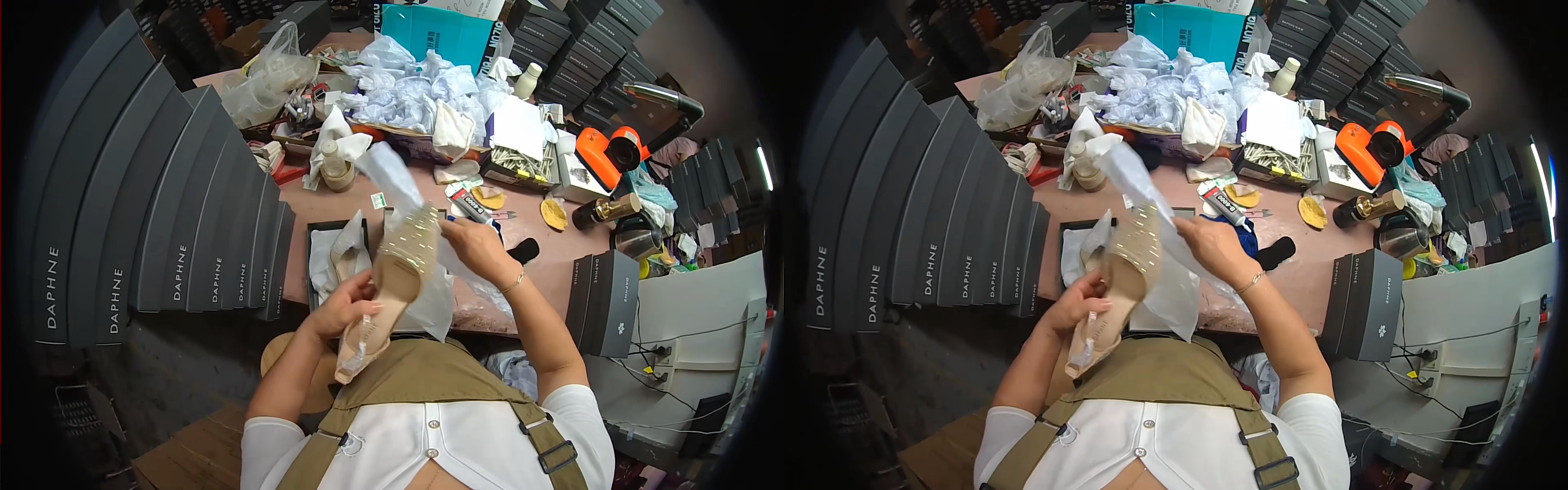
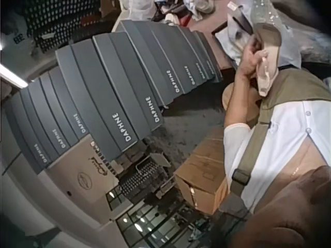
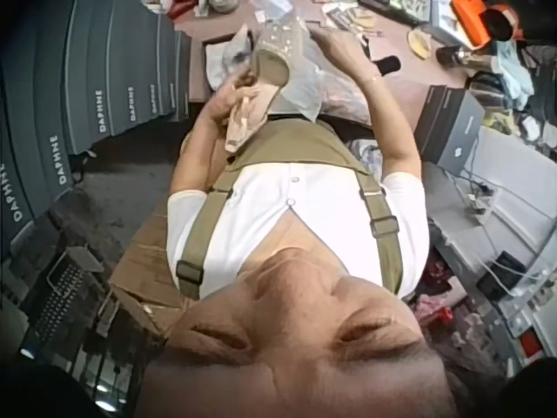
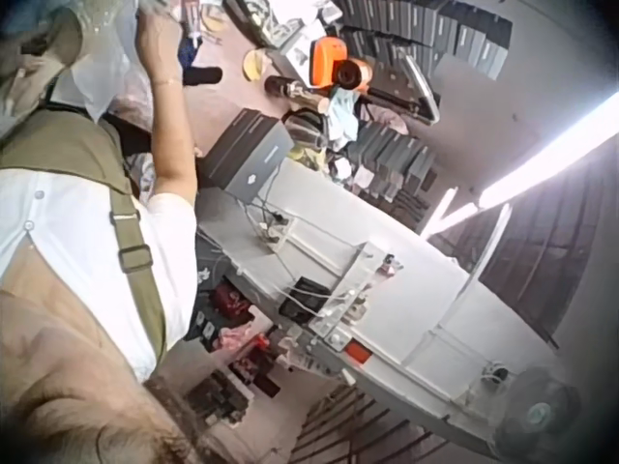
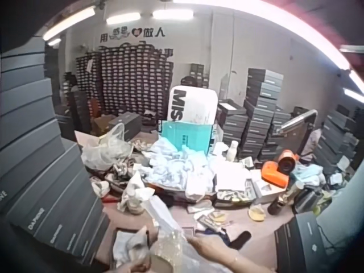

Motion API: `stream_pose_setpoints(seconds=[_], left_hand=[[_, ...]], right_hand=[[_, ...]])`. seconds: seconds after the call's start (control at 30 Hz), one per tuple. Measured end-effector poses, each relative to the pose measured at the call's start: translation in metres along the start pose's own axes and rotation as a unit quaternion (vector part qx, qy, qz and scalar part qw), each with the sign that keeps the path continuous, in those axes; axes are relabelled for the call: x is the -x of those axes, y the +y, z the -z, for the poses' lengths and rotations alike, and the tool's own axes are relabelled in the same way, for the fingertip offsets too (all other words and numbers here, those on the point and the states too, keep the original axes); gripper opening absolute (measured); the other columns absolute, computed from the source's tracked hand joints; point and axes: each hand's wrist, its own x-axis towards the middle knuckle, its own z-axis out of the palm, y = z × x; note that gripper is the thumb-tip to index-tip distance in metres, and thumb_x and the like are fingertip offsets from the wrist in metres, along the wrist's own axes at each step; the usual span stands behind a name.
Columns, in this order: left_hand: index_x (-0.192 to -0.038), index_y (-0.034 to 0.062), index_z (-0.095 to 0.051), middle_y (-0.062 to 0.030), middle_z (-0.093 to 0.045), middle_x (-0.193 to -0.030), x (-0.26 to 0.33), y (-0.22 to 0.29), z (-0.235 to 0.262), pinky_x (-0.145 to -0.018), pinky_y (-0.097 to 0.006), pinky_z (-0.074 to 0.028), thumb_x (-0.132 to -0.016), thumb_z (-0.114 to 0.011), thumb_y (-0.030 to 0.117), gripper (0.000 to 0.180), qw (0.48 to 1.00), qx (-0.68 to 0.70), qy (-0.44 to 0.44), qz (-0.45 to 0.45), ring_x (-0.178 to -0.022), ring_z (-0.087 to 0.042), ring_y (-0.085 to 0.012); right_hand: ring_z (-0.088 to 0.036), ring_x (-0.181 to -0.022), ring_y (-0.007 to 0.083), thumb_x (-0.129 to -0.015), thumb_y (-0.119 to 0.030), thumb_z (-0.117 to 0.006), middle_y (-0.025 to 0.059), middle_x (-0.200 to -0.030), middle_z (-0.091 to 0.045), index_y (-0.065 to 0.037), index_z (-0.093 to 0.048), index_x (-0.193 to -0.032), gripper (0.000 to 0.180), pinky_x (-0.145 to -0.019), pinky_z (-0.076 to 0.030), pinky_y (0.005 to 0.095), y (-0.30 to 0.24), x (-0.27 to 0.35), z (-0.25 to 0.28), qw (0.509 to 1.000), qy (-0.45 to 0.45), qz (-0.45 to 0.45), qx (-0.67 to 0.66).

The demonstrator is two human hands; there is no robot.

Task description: Packaging a pair of glittery high-heeled shoes into a box with protective tissue paper.

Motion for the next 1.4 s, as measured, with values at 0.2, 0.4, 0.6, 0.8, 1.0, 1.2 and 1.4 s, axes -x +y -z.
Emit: stream_pose_setpoints(seconds=[0.2, 0.4, 0.6, 0.8, 1.0, 1.2, 1.4], left_hand=[[-0.14, 0.0064, -0.03, -0.0118, -0.048, -0.129, -0.017, -0.048, -0.026, -0.094, -0.033, -0.044, -0.085, -0.046, 0.063, 0.08, 0.954, 0.16, -0.099, 0.235, -0.113, -0.052, -0.019], [-0.137, 0.0062, -0.031, -0.01, -0.049, -0.128, -0.055, -0.076, -0.054, -0.098, -0.035, -0.042, -0.086, -0.057, 0.049, 0.071, 0.927, 0.329, -0.064, 0.169, -0.114, -0.051, -0.0214], [-0.123, 0.0017, -0.047, -0.0077, -0.056, -0.117, -0.073, -0.077, -0.077, -0.092, -0.035, -0.045, -0.091, -0.059, 0.022, 0.039, 0.986, 0.149, 0.05, 0.063, -0.108, -0.054, -0.0195], [-0.132, -0.001, -0.042, -0.0115, -0.052, -0.124, -0.06, -0.067, -0.078, -0.095, -0.033, -0.043, -0.089, -0.06, 0.014, 0.049, 0.992, 0.095, -0.051, 0.067, -0.114, -0.05, -0.02], [-0.129, -0.0008, -0.047, -0.0108, -0.054, -0.122, -0.053, -0.052, -0.067, -0.089, -0.029, -0.045, -0.085, -0.059, 0.007, 0.046, 0.977, 0.0, -0.004, 0.214, -0.106, -0.056, -0.0182], [-0.131, -0.0013, -0.045, -0.0119, -0.053, -0.124, -0.046, -0.052, -0.061, -0.096, -0.03, -0.04, -0.088, -0.053, 0.012, 0.045, 0.973, -0.113, 0.02, 0.199, -0.111, -0.052, -0.0187], [-0.135, 0.0021, -0.039, -0.0109, -0.054, -0.125, -0.048, -0.06, -0.041, -0.093, -0.03, -0.047, -0.087, -0.052, 0.0, 0.05, 0.999, -0.013, -0.046, -0.015, -0.108, -0.057, -0.0189]], right_hand=[[-0.061, -0.08, 0.0347, -0.077, -0.002, -0.056, 0.017, -0.089, -0.064, -0.003, -0.061, -0.102, 0.026, -0.068, -0.049, 0.039, -0.04, 0.061, 0.009, 0.99, -0.062, -0.028, -0.125], [-0.063, -0.081, 0.0317, -0.08, 0.0, -0.056, 0.0187, -0.092, -0.065, 0.002, -0.062, -0.1, 0.021, -0.074, -0.049, 0.0336, -0.044, 0.103, 0.028, 0.93, -0.092, -0.164, -0.315], [-0.061, -0.073, 0.0259, -0.08, 0.0, -0.057, 0.0174, -0.088, -0.065, 0.002, -0.062, -0.103, 0.023, -0.07, -0.048, 0.0314, -0.042, 0.125, 0.044, 0.939, 0.003, -0.196, -0.284], [-0.053, -0.073, 0.0104, -0.085, 0.0, -0.051, 0.006, -0.082, -0.062, 0.002, -0.061, -0.107, 0.024, -0.068, -0.046, 0.0255, -0.038, 0.127, 0.051, 0.892, 0.036, -0.268, -0.362], [-0.058, -0.078, 0.0189, -0.085, -0.003, -0.047, 0.0125, -0.09, -0.064, 0.003, -0.059, -0.109, 0.027, -0.074, -0.047, 0.0294, -0.027, 0.105, 0.049, 0.907, -0.042, -0.233, -0.349], [-0.055, -0.105, 0.026, -0.082, -0.003, -0.049, 0.0151, -0.113, -0.06, -0.001, -0.057, -0.117, 0.036, -0.091, -0.041, 0.0365, -0.026, 0.09, 0.044, 0.91, -0.023, -0.143, -0.388], [-0.052, -0.092, 0.0251, -0.07, -0.007, -0.062, 0.0071, -0.091, -0.055, -0.009, -0.062, -0.098, 0.029, -0.085, -0.038, 0.0355, -0.054, 0.058, 0.023, 0.976, -0.048, 0.143, -0.16]])
